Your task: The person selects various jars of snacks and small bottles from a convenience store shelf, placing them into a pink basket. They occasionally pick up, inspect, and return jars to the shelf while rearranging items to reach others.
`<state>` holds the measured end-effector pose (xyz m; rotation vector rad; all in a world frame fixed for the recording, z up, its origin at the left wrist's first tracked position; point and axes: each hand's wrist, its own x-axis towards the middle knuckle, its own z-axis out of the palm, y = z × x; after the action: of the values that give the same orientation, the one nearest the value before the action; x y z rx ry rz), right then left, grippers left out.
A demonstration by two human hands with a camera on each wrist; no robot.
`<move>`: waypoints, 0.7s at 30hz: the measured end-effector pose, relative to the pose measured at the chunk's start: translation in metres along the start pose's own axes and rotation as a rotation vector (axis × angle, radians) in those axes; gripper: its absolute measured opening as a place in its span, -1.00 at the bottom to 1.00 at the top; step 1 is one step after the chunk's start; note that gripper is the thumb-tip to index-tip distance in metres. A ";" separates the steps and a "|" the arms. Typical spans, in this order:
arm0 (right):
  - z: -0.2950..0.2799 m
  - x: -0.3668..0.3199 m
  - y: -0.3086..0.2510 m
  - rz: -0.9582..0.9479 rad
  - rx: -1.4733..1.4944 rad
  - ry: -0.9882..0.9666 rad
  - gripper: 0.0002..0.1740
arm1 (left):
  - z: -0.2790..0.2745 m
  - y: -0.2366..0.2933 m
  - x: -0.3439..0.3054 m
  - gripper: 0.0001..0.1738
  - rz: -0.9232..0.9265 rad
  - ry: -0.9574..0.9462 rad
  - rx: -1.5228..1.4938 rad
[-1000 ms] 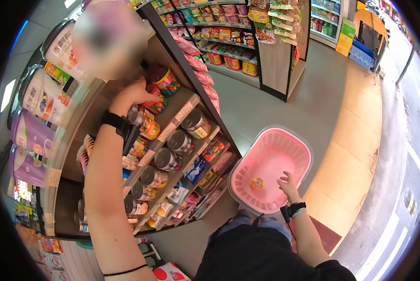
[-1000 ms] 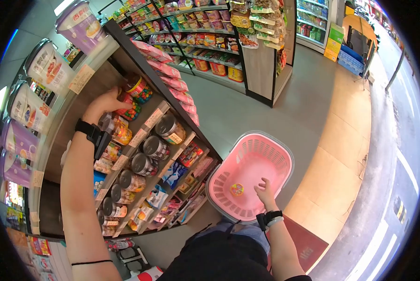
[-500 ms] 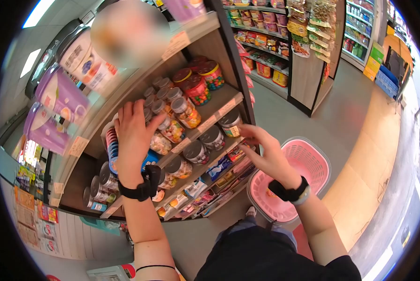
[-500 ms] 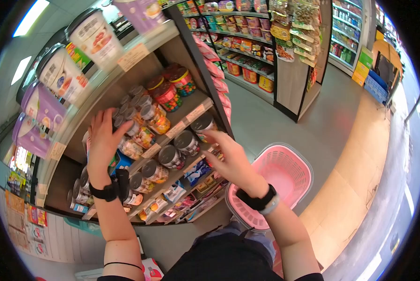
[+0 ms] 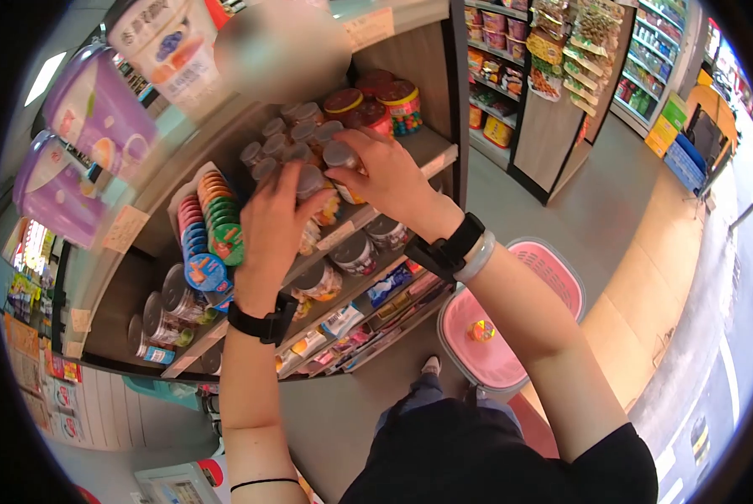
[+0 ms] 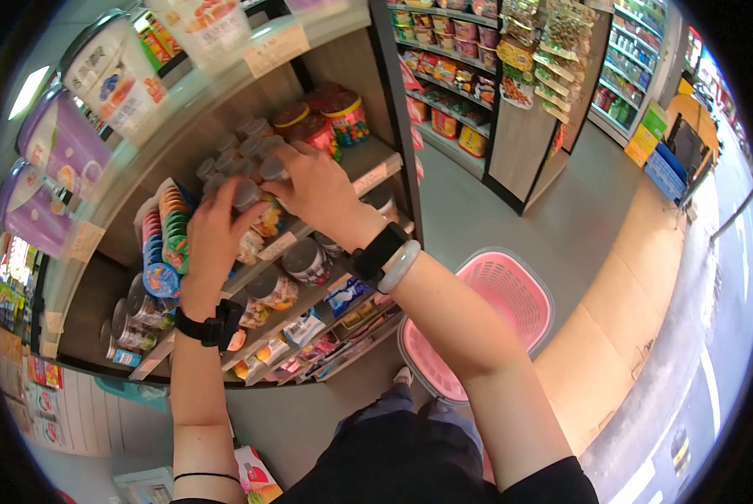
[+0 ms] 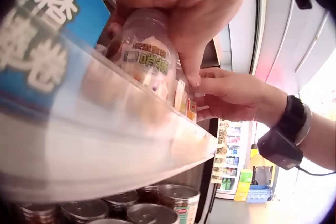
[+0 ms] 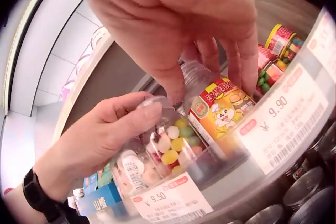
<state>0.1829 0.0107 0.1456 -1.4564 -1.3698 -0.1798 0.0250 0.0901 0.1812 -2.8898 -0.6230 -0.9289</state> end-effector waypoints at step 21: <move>-0.113 -0.404 0.105 1.189 -0.272 0.172 -0.70 | 0.257 0.199 -0.112 -0.57 0.207 -0.555 -0.594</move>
<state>0.1934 -0.3001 -0.1552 -2.1839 -0.1875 0.2849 0.1606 -0.0915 -0.0768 -3.6826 -0.0351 -0.3010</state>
